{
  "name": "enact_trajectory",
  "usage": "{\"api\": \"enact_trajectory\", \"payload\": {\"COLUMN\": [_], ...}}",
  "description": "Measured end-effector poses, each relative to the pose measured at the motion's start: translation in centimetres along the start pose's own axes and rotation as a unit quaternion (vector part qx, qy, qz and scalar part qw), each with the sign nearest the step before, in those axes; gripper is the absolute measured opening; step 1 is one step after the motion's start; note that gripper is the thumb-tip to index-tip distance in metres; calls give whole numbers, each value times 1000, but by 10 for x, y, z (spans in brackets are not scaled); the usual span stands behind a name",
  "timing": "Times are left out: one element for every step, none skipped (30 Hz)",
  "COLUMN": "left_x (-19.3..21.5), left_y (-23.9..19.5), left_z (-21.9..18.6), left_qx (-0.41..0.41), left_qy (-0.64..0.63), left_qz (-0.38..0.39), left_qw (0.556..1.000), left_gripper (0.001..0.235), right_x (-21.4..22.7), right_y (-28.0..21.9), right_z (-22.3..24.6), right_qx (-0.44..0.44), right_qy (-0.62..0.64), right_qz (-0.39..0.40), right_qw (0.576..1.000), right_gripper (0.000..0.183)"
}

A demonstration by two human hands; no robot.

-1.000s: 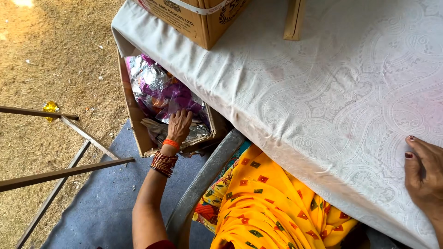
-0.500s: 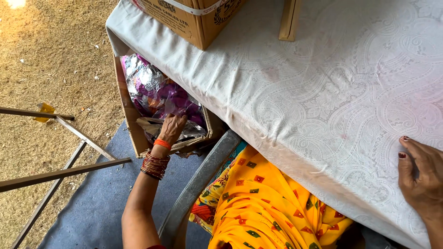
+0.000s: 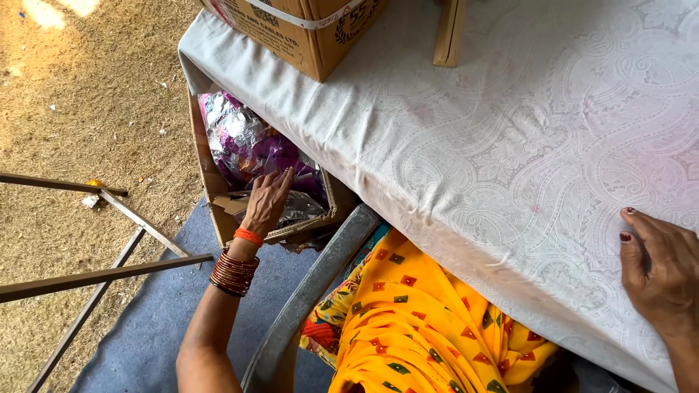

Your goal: The person wipes rectangular wooden blocks with a cloth and then wraps them in silver foil.

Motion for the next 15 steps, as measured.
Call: {"api": "enact_trajectory", "payload": {"left_x": [0,-3,-5,2,17,32,33,23,13,11,16,22,15,9,2], "left_y": [-1,-1,-2,-1,-1,-1,-5,-8,-11,-14,-16,-19,-21,-23,-23], "left_z": [-1,-1,-2,-6,-10,-14,-16,-14,-11,-10,-17,-23,-20,-15,-10], "left_qx": [0,0,0,0,-2,-4,-3,18,38,38,5,-28,-28,-13,1], "left_qy": [0,-12,-25,-25,-22,-20,-19,2,23,24,10,-5,-5,7,18], "left_qz": [-2,5,13,12,-28,-67,-67,-15,37,37,-1,-38,-37,-34,-32], "left_qw": [1000,1000,1000,1000,999,998,998,1000,998,998,1000,999,999,999,999], "left_gripper": [75,72,68,68,63,57,57,50,42,42,36,31,31,27,23], "right_x": [4,7,10,10,11,11,9,6,4,4,4,3,3,3,4], "right_y": [3,6,9,8,9,9,7,5,3,3,3,3,2,2,3], "right_z": [4,6,9,9,9,9,7,5,3,3,3,3,3,3,3], "right_qx": [0,-5,-11,-11,-12,-12,-12,-12,-13,-13,-12,-11,-11,-8,-6], "right_qy": [-1,-1,0,-1,3,6,7,11,15,15,12,10,10,9,7], "right_qz": [-2,1,4,4,0,-4,-5,-4,-4,-5,-1,3,3,2,0], "right_qw": [1000,1000,1000,1000,1000,1000,1000,1000,1000,1000,1000,1000,1000,1000,1000], "right_gripper": [18,19,20,20,20,21,21,21,22,22,22,23,23,21,19]}}
Point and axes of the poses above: each hand's wrist, its own y-axis towards the middle knuckle, its own x-axis out of the back of the hand, z = x × y, the point moved 10 cm from there along y, towards the middle knuckle, and after that the axes turned 4 degrees about x, right-handed, at the moved point
